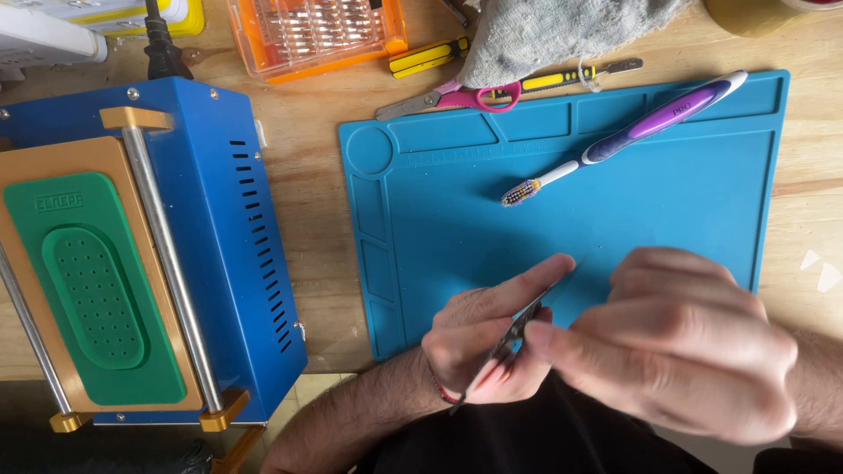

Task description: Removing broken glass shards and cleaning a mobile phone screen assembly using various tools.

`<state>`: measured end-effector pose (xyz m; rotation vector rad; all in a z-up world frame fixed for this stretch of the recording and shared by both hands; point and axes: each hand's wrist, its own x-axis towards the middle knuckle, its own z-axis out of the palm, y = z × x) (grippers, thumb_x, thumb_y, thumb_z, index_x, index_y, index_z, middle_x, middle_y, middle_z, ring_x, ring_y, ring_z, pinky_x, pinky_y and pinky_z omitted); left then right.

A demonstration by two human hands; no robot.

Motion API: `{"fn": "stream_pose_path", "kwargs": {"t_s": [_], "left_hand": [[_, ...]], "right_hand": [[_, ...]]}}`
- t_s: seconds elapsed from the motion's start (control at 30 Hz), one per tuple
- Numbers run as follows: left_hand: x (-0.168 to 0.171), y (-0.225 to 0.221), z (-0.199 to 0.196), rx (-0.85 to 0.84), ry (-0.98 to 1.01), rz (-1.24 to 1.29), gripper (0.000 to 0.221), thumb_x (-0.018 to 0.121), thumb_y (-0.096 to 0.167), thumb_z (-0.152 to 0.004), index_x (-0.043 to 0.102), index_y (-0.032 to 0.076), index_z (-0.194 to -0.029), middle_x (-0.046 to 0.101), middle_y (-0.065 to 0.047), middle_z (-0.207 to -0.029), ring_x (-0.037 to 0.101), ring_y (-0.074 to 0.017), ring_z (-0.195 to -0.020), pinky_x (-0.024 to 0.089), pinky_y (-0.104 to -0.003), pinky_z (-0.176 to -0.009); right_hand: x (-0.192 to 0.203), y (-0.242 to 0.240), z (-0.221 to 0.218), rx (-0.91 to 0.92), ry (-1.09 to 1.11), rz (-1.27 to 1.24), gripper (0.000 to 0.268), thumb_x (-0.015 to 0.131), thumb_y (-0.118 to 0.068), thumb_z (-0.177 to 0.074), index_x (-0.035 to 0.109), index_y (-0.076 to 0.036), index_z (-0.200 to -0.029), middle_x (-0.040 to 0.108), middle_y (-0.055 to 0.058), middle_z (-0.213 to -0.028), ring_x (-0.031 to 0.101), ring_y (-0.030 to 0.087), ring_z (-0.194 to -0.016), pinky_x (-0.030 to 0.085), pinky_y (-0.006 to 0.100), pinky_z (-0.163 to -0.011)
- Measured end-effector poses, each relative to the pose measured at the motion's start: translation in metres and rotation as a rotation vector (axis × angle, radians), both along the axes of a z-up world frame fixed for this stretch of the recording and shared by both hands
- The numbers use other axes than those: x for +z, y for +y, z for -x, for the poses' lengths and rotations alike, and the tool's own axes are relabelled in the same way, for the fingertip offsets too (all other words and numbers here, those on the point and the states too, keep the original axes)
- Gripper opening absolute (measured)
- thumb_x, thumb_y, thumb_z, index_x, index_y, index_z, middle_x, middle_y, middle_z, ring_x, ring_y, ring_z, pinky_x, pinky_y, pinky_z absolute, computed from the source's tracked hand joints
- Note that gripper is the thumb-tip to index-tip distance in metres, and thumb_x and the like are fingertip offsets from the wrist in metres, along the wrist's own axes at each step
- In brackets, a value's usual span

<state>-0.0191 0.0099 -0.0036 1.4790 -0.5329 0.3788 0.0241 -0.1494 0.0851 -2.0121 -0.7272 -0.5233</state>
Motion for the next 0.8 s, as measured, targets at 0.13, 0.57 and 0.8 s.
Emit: {"fn": "stream_pose_path", "kwargs": {"t_s": [0.13,0.57,0.8], "left_hand": [[0.040,0.000,-0.002,-0.040,0.378,0.083,0.023,0.068,0.009,-0.104,0.071,-0.010,-0.093,0.071,-0.011,-0.083,0.062,-0.0179,-0.065,0.051,-0.031,-0.060],[0.080,0.026,-0.024,-0.219,0.761,0.034,0.021,0.064,0.023,-0.108,0.073,0.005,-0.111,0.078,-0.006,-0.104,0.077,-0.0209,-0.098,0.063,-0.034,-0.094],[0.085,0.034,-0.027,-0.312,0.777,0.037,0.034,0.063,0.021,-0.109,0.067,0.000,-0.135,0.080,-0.015,-0.131,0.080,-0.0233,-0.120,0.064,-0.033,-0.108]], "right_hand": [[0.002,-0.023,-0.020,0.057,0.370,-0.022,0.013,0.083,-0.010,-0.089,0.082,-0.005,-0.101,0.074,0.005,-0.081,0.070,0.011,-0.065,0.057,0.022,-0.059],[0.003,-0.014,-0.044,0.051,0.623,-0.015,0.012,0.088,-0.005,-0.090,0.081,0.000,-0.098,0.071,0.010,-0.085,0.063,0.014,-0.066,0.052,0.022,-0.059],[-0.016,-0.029,-0.052,0.303,1.204,-0.508,0.005,0.074,-0.005,-0.100,0.076,-0.001,-0.097,0.065,0.011,-0.085,0.070,0.020,-0.059,0.062,0.028,-0.065]]}}
